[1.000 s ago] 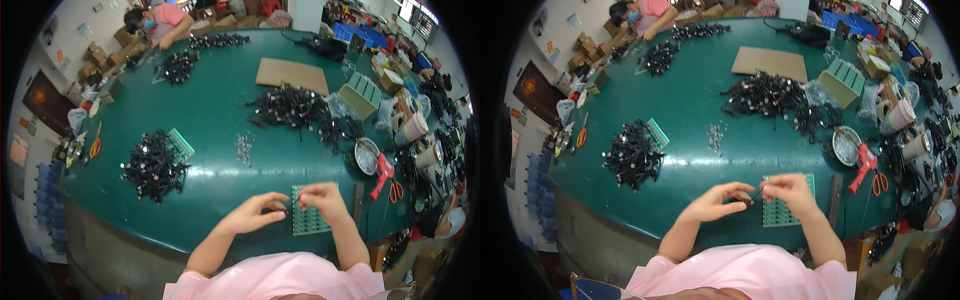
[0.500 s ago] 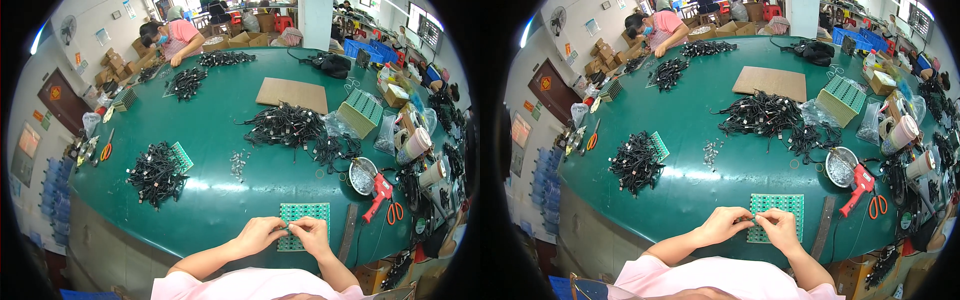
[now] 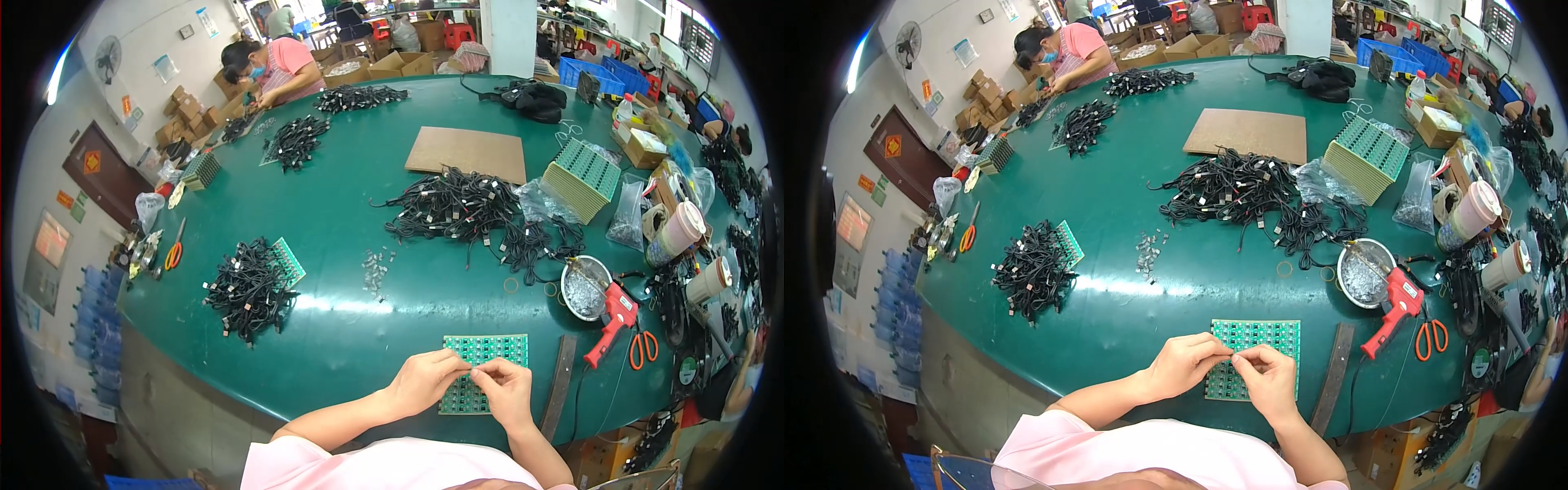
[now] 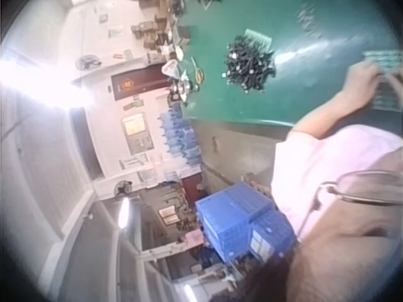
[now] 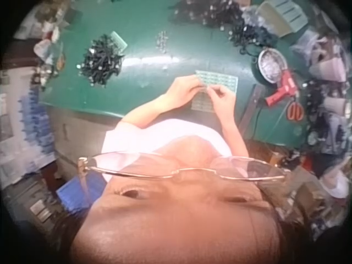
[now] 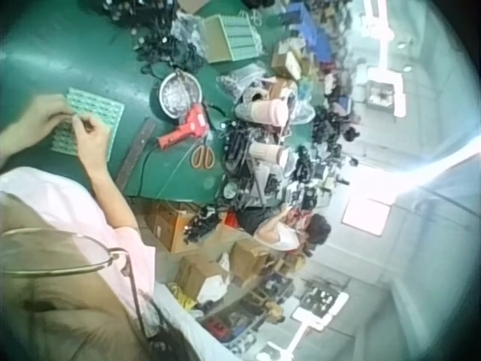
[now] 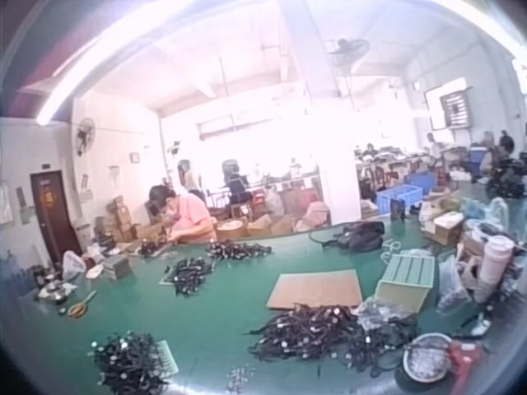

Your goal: Soldering electronic components onto a circuit board using a soldering iron in a workshop environment.

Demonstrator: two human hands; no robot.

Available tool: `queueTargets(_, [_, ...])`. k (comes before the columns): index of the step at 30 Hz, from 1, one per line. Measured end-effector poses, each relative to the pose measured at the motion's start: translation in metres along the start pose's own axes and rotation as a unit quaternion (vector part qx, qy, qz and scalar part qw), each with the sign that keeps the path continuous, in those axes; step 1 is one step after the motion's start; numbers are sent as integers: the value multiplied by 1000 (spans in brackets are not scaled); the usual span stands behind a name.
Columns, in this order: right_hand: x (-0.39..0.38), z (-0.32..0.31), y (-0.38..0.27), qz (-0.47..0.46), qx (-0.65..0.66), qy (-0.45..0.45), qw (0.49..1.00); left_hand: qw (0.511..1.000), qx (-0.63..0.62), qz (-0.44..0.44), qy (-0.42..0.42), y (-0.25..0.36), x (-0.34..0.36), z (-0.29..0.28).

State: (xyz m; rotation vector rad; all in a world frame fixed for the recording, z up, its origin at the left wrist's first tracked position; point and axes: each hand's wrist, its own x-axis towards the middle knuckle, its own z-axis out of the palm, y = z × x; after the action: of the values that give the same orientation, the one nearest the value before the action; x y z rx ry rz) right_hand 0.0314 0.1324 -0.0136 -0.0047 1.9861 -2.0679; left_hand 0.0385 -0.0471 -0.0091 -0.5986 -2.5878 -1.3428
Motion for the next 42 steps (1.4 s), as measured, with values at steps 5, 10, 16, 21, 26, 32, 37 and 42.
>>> queueTargets(5, [-5,-10,-16,-113,-132,-113,978,987,-100,-38,-116,-1,2,-18])
queueTargets(10, [-3,-19,-20,-52,-78,-239,967,964,-198,-16,-179,-6,0,-24])
queueTargets(16, [-3,-8,-12,54,-34,-85,994,990,-110,-30,-81,-6,-1,-13])
queueTargets(21, [-3,-3,-21,-104,-143,-94,980,969,-181,-118,-121,-7,-2,-18])
queueTargets(26, [-5,-6,-23,-78,-163,-85,980,957,-220,-148,-123,2,-2,-18])
queueTargets(32, [-5,-7,-20,-45,-147,-93,984,946,-226,-161,-170,-7,-3,-20])
queueTargets(37, [-1,-7,-9,6,5,-111,994,872,-403,-207,-185,-24,-8,-12])
queueTargets(42, [0,1,-8,39,54,-45,997,800,-525,-245,-157,-27,-10,-2])
